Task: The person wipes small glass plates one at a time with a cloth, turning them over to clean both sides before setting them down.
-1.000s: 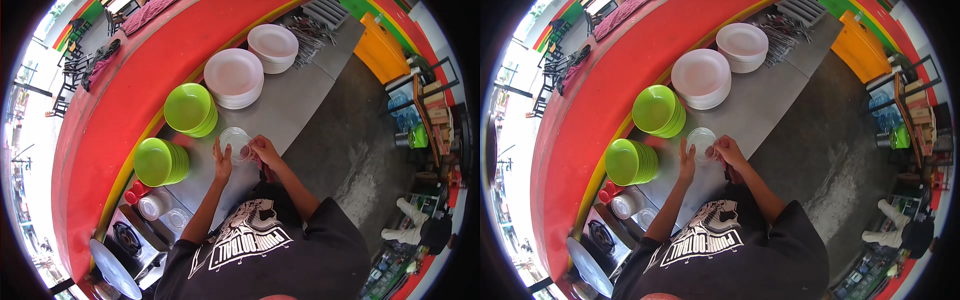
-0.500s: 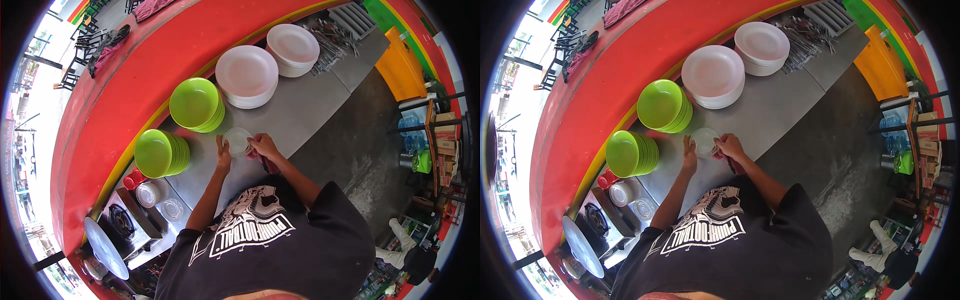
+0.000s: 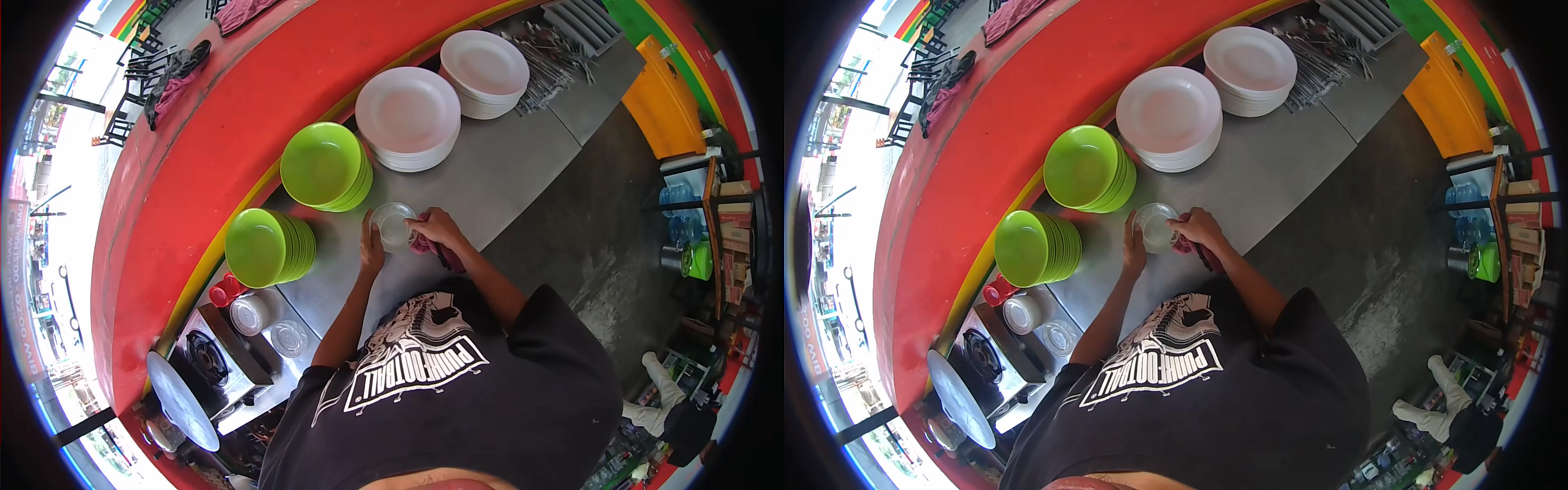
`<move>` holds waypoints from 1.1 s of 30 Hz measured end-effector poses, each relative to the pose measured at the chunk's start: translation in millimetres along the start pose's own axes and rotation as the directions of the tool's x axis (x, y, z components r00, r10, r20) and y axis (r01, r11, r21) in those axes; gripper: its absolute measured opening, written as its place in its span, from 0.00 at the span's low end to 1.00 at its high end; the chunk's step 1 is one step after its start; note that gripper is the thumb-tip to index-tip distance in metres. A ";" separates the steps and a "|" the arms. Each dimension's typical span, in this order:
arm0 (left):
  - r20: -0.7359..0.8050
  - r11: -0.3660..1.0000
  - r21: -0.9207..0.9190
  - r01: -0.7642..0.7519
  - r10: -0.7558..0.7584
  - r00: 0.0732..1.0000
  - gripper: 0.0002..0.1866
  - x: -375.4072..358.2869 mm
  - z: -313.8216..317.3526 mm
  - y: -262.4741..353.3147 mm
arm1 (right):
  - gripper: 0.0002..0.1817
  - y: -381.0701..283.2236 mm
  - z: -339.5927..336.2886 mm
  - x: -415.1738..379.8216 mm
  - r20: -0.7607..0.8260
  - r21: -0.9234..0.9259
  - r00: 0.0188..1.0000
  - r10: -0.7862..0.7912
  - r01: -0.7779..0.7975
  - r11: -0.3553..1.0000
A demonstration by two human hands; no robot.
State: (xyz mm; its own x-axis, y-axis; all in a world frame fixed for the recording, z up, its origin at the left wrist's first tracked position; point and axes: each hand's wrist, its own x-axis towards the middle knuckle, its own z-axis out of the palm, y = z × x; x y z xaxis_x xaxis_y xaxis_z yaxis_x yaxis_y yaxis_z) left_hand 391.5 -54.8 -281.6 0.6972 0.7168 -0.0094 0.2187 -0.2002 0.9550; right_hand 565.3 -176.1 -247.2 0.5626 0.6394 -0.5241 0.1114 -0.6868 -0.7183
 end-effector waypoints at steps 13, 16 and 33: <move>-0.039 0.995 -0.014 0.098 -0.098 0.994 0.24 -1.6 -9.7 1.9 | 0.24 20.5 -8.4 -23.9 0.131 0.296 0.989 -0.061 0.019 0.955; -0.014 0.992 -0.019 0.124 -0.125 0.992 0.24 -1.2 -13.6 -1.6 | 0.23 26.4 -8.9 -40.9 0.114 0.301 0.993 -0.028 -0.008 0.954; -0.355 0.880 -0.473 0.036 -0.227 0.907 0.37 -135.2 -123.6 -47.1 | 0.09 12.5 95.0 -99.2 0.106 0.772 0.990 -0.088 -0.026 0.636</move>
State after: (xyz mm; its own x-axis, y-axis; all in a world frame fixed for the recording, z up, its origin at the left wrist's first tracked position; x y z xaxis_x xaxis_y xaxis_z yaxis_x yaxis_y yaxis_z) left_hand 202.7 -59.7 -288.7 0.3406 0.9324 -0.1206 -0.1057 0.1655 0.9805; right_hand 433.0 -215.3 -247.7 0.4605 0.7306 -0.5042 -0.5760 -0.1863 -0.7960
